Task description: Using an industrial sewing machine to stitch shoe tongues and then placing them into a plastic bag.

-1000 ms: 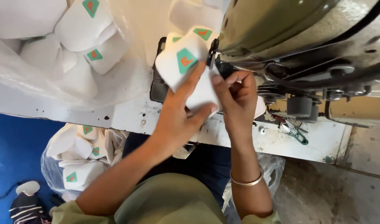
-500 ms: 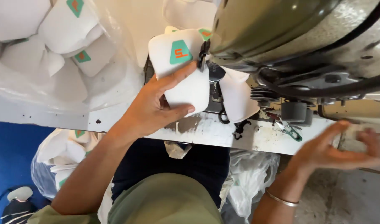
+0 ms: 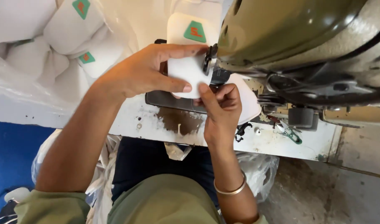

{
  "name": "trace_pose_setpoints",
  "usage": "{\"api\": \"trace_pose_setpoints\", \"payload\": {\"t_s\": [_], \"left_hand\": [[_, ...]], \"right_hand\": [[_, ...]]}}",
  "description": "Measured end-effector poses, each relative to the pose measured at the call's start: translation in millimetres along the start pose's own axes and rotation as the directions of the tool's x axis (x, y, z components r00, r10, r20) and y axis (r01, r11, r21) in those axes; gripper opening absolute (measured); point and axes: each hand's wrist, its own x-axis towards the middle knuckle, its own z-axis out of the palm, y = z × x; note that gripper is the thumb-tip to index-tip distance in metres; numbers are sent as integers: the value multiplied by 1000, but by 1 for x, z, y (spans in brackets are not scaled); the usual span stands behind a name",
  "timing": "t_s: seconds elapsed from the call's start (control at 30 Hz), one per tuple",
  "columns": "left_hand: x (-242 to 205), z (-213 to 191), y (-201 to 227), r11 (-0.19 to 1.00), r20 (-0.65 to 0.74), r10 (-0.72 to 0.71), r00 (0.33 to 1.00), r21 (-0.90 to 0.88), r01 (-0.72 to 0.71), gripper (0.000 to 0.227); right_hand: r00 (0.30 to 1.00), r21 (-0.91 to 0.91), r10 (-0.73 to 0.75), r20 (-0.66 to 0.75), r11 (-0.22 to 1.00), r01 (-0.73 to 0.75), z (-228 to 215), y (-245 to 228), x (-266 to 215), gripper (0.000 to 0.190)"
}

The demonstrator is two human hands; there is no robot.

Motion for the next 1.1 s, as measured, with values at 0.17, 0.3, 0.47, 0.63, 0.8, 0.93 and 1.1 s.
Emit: {"api": "trace_pose_setpoints", "payload": {"t_s": [0.17, 0.3, 0.47, 0.63, 0.8, 0.93, 1.1], "left_hand": [[9, -5, 2, 999, -11, -40, 999, 9, 40, 75], [7, 1, -4, 999, -64, 18, 998, -29, -19, 74], [-24, 57, -18, 911, -475, 238, 847, 411, -25, 72], [-27, 81, -50, 974, -756, 97, 647, -61, -218, 57], [-40, 70, -37, 912, -815, 253, 521, 21, -410, 45], [-61, 100, -65, 978, -746, 100, 658, -48, -203, 32], [-52, 132, -81, 927, -681, 34, 731, -251, -278, 33]], "right_hand": [[998, 33, 1, -59, 999, 1, 1, 6, 7, 38], [996, -14, -18, -84, 1000, 17, 9, -1, 7, 38], [997, -60, -11, -74, 998, 7, 17, -3, 4, 32], [998, -52, -61, -29, 997, 59, 3, 11, 5, 37], [993, -69, -79, -88, 995, 73, 17, -3, 8, 37], [997, -57, -21, -75, 998, 16, 13, -4, 4, 33], [1000, 23, 1, -19, 1000, 0, -8, 5, 5, 36]]}}
